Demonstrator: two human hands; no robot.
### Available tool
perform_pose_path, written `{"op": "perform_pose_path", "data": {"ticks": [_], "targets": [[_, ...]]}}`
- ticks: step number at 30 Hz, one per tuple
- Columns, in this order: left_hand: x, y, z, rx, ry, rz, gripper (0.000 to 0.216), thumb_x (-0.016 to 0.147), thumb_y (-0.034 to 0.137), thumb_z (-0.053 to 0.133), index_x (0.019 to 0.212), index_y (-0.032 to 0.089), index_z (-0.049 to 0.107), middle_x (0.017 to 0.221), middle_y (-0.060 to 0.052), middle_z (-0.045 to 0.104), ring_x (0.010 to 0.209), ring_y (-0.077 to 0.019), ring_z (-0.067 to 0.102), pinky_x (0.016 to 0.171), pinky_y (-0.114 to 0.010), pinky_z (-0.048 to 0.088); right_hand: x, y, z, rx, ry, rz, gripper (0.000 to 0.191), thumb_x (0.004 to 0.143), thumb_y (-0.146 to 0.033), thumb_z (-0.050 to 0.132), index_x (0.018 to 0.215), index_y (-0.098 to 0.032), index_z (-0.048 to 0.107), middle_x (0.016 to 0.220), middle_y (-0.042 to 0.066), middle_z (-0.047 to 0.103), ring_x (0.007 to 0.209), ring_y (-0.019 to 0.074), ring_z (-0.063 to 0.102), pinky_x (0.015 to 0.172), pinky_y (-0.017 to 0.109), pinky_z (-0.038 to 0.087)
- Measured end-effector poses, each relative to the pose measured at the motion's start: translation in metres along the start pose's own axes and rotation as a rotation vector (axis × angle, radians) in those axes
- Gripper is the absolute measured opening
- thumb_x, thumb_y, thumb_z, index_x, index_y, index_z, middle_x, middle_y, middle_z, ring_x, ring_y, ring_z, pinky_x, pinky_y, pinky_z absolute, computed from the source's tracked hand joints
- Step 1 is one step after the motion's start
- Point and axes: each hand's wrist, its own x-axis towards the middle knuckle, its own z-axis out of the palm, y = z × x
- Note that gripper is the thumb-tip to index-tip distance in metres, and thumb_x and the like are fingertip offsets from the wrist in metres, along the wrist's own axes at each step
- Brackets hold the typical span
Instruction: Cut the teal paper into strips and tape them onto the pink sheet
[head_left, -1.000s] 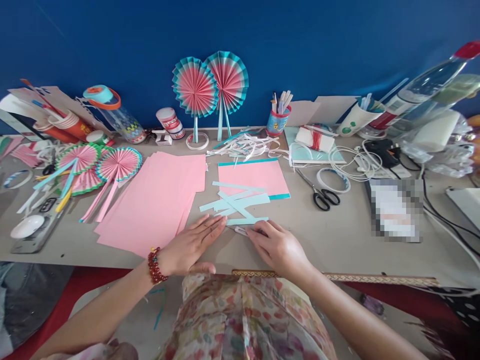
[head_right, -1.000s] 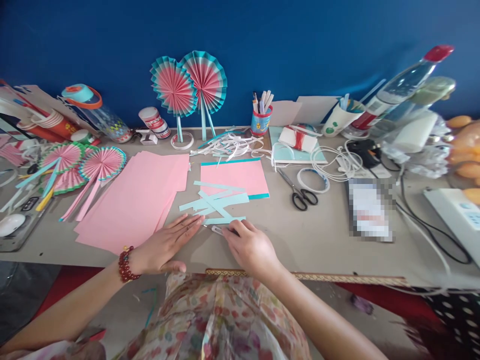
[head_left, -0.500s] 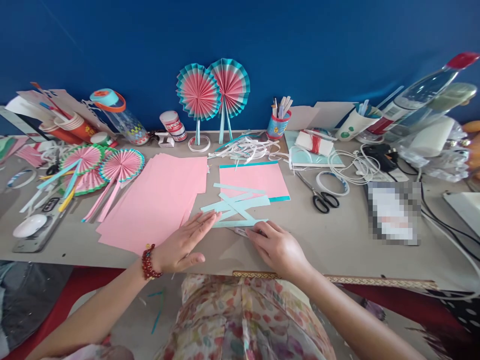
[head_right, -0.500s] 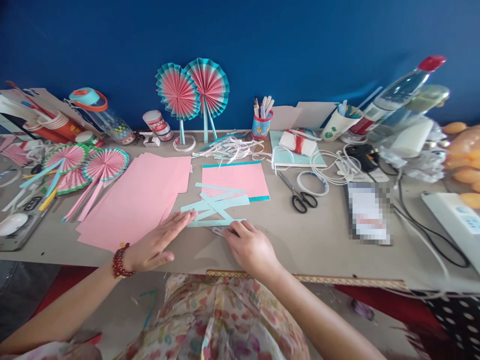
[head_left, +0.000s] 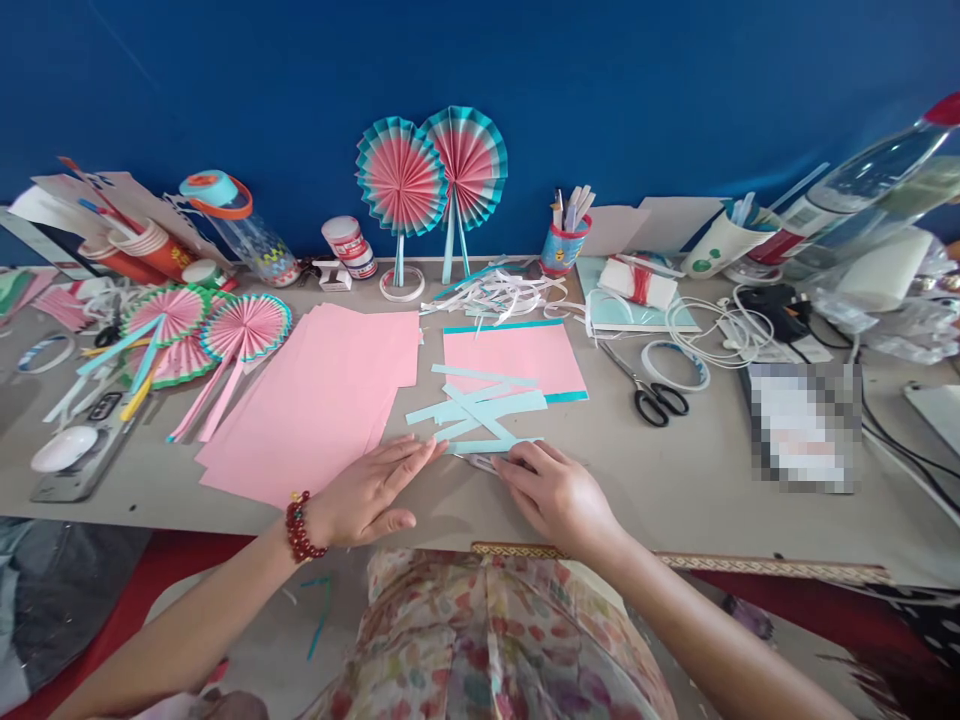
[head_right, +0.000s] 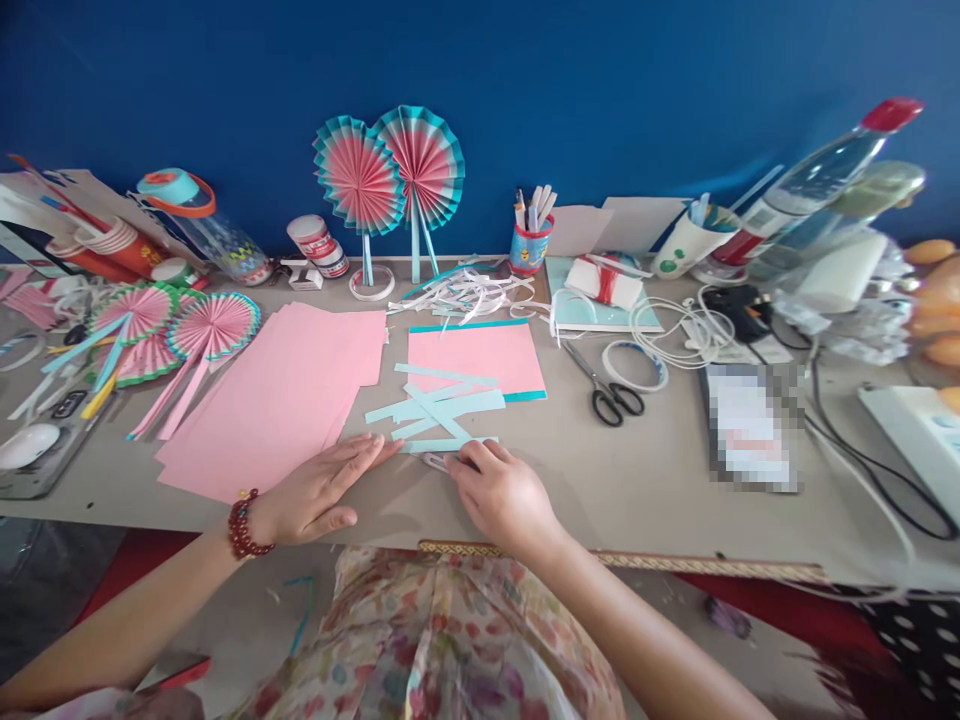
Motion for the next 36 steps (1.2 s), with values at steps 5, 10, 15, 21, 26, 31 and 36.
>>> {"op": "perform_pose_path", "data": {"ticks": [5, 10, 15, 21, 26, 31, 36], "targets": [[0.0, 0.0, 0.0, -0.026, 0.004, -0.011, 0.075, 0.103, 0.059, 0.015, 0.158, 0.018, -0.015, 0.162, -0.013, 0.025, 0.148, -0.0265, 0.026, 0.122, -0.05, 0.022, 0.003, -0.003, 0.001, 0.007, -0.013, -0.022, 0.029, 0.097, -0.012, 0.046, 0.113, -0.018, 0.07, 0.092, 0.007, 0.064, 0.081, 0.0174, 0.055, 0.072, 0.029, 0.049], [0.0, 0.0, 0.001, -0.054, 0.014, -0.019, 0.075, 0.103, 0.059, 0.016, 0.158, 0.018, -0.016, 0.162, -0.013, 0.025, 0.149, -0.0262, 0.026, 0.122, -0.048, 0.022, 0.006, -0.005, 0.001, -0.024, -0.022, -0.037, 0.028, 0.098, -0.013, 0.046, 0.111, -0.018, 0.07, 0.091, 0.007, 0.065, 0.08, 0.0173, 0.055, 0.07, 0.028, 0.048], [0.001, 0.001, -0.001, -0.108, 0.038, -0.014, 0.075, 0.103, 0.059, 0.018, 0.158, 0.018, -0.015, 0.162, -0.014, 0.026, 0.15, -0.0267, 0.024, 0.121, -0.049, 0.023, 0.009, -0.007, 0.002, -0.037, -0.021, -0.044, 0.029, 0.097, -0.012, 0.045, 0.113, -0.018, 0.069, 0.091, 0.006, 0.065, 0.08, 0.0169, 0.055, 0.071, 0.029, 0.048], [0.004, 0.003, -0.019, -0.27, 0.06, -0.044, 0.068, 0.107, 0.043, 0.025, 0.158, 0.019, -0.013, 0.158, -0.012, 0.036, 0.149, -0.0236, 0.026, 0.12, -0.047, 0.025, 0.007, -0.007, 0.003, -0.045, -0.036, -0.04, 0.024, 0.097, -0.014, 0.049, 0.108, -0.018, 0.07, 0.092, 0.007, 0.064, 0.08, 0.0179, 0.055, 0.07, 0.029, 0.049], [0.005, -0.004, -0.029, -0.169, 0.073, -0.067, 0.069, 0.106, 0.029, 0.035, 0.159, 0.024, -0.007, 0.153, -0.01, 0.044, 0.142, -0.0238, 0.037, 0.115, -0.048, 0.03, 0.006, -0.005, 0.005, -0.028, -0.029, -0.021, 0.024, 0.096, -0.014, 0.05, 0.106, -0.019, 0.071, 0.093, 0.007, 0.064, 0.081, 0.0175, 0.056, 0.07, 0.029, 0.049], [0.002, -0.01, -0.022, -0.048, 0.003, -0.079, 0.07, 0.105, 0.029, 0.037, 0.159, 0.024, -0.007, 0.149, -0.008, 0.05, 0.135, -0.0243, 0.045, 0.11, -0.045, 0.037, 0.008, -0.003, 0.003, -0.034, -0.015, -0.042, 0.029, 0.097, -0.014, 0.046, 0.11, -0.019, 0.071, 0.092, 0.007, 0.064, 0.079, 0.0171, 0.055, 0.066, 0.029, 0.048], [-0.001, -0.008, -0.012, 0.083, 0.053, -0.027, 0.069, 0.104, 0.027, 0.038, 0.16, 0.02, -0.001, 0.152, -0.011, 0.046, 0.137, -0.0258, 0.043, 0.115, -0.048, 0.034, 0.01, -0.001, 0.002, -0.04, -0.03, -0.052, 0.028, 0.098, -0.015, 0.045, 0.107, -0.02, 0.071, 0.092, 0.006, 0.064, 0.08, 0.0168, 0.055, 0.069, 0.028, 0.048]]}}
